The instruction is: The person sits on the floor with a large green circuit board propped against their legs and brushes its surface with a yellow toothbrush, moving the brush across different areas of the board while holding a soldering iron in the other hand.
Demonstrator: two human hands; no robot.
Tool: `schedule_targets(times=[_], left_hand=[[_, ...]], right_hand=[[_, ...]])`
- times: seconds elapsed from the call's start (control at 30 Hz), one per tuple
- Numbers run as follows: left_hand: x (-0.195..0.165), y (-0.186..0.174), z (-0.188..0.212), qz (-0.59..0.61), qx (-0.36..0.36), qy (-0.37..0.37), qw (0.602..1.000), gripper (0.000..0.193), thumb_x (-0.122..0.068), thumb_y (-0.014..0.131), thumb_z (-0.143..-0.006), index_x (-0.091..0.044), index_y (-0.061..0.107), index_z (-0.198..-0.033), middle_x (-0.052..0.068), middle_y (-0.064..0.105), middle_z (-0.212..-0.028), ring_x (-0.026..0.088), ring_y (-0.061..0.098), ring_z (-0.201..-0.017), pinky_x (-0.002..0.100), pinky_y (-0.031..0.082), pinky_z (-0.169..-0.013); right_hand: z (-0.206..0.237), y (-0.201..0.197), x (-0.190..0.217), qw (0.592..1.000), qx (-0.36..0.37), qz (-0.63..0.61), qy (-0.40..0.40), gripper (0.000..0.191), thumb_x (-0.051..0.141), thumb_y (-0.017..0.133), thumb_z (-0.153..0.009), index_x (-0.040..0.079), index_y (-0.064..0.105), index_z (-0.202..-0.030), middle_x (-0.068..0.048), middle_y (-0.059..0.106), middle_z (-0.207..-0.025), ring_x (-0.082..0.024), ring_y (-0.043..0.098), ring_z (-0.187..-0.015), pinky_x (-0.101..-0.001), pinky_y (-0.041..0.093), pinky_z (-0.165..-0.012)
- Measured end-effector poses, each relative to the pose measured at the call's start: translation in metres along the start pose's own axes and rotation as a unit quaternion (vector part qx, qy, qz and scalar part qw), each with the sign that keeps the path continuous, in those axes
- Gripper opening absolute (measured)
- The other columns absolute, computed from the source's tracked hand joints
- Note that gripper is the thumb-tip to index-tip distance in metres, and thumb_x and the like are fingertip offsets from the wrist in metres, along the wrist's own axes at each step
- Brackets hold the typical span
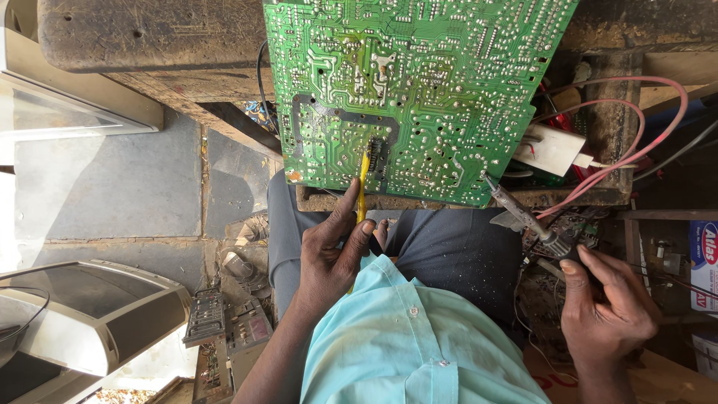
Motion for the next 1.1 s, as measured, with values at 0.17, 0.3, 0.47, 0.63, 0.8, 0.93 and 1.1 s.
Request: schedule_targets(times=[0.17,0.3,0.47,0.63,0.8,0.93,1.1], left_hand=[[-0.009,0.007,0.001,-0.012,0.008,0.027,1.0,0.059,-0.003,0.066,-0.104,-0.001,0.043,-0.158,0.006,0.076,-0.09,0.005,0.065,-0.085,0.023,0.056,-0.08],[-0.015,0.018,0.002,-0.087,0.029,0.049,0.995,0.062,-0.002,0.071,-0.099,-0.002,0.047,-0.156,0.009,0.065,-0.074,0.007,0.056,-0.067,0.025,0.05,-0.062],[-0.023,0.04,0.0,-0.14,0.063,0.085,0.985,0.065,-0.004,0.076,-0.095,-0.003,0.048,-0.154,0.011,0.06,-0.068,0.017,0.056,-0.055,0.03,0.047,-0.055],[-0.044,0.059,0.0,-0.172,0.062,0.194,0.964,0.065,-0.009,0.075,-0.098,-0.003,0.046,-0.156,0.012,0.068,-0.083,0.024,0.063,-0.065,0.037,0.052,-0.063],[-0.05,0.074,-0.002,-0.233,0.063,0.223,0.944,0.064,-0.01,0.075,-0.098,-0.001,0.046,-0.154,0.01,0.068,-0.082,0.026,0.061,-0.065,0.04,0.049,-0.063],[-0.055,0.082,-0.005,-0.264,0.053,0.244,0.932,0.065,-0.01,0.076,-0.098,0.0,0.046,-0.154,0.007,0.063,-0.077,0.024,0.056,-0.061,0.039,0.046,-0.061],[-0.06,0.092,-0.004,-0.289,0.042,0.273,0.916,0.065,-0.009,0.075,-0.099,0.002,0.043,-0.155,0.004,0.059,-0.078,0.021,0.054,-0.062,0.037,0.043,-0.061]], right_hand=[[-0.009,-0.003,0.012,1.0,0.006,0.031,0.002,0.017,-0.004,0.08,-0.103,-0.007,0.073,-0.119,-0.019,0.073,-0.109,-0.02,0.073,-0.096,-0.0275,0.058,-0.081],[-0.013,-0.001,0.007,0.999,0.019,0.017,0.022,0.016,-0.005,0.08,-0.104,-0.008,0.073,-0.118,-0.019,0.074,-0.109,-0.02,0.073,-0.098,-0.0278,0.058,-0.083],[-0.016,-0.003,-0.001,0.999,0.025,0.014,0.018,0.014,-0.001,0.081,-0.109,-0.006,0.074,-0.12,-0.018,0.075,-0.111,-0.017,0.074,-0.1,-0.0238,0.059,-0.081],[-0.015,-0.001,-0.007,0.999,0.03,-0.002,0.036,0.014,-0.002,0.079,-0.109,-0.006,0.073,-0.121,-0.018,0.074,-0.112,-0.017,0.074,-0.1,-0.0241,0.06,-0.08],[-0.021,-0.003,-0.003,0.999,0.03,0.023,0.02,0.015,-0.003,0.08,-0.107,-0.007,0.073,-0.12,-0.018,0.074,-0.11,-0.018,0.073,-0.098,-0.0241,0.059,-0.077],[-0.028,-0.004,0.004,0.999,0.032,0.016,0.012,0.014,-0.003,0.079,-0.109,-0.006,0.073,-0.122,-0.017,0.074,-0.111,-0.017,0.074,-0.1,-0.0236,0.06,-0.079],[-0.035,-0.005,0.017,0.999,0.031,0.032,0.008,0.019,-0.004,0.079,-0.103,-0.006,0.073,-0.121,-0.019,0.073,-0.108,-0.019,0.073,-0.096,-0.0264,0.058,-0.077]])
Point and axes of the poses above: each hand's wrist, its own z-axis away from the middle knuckle, its own y-axis out of the palm, x = y × z, the point moved 10 cm from there along -z, towards the middle knuckle
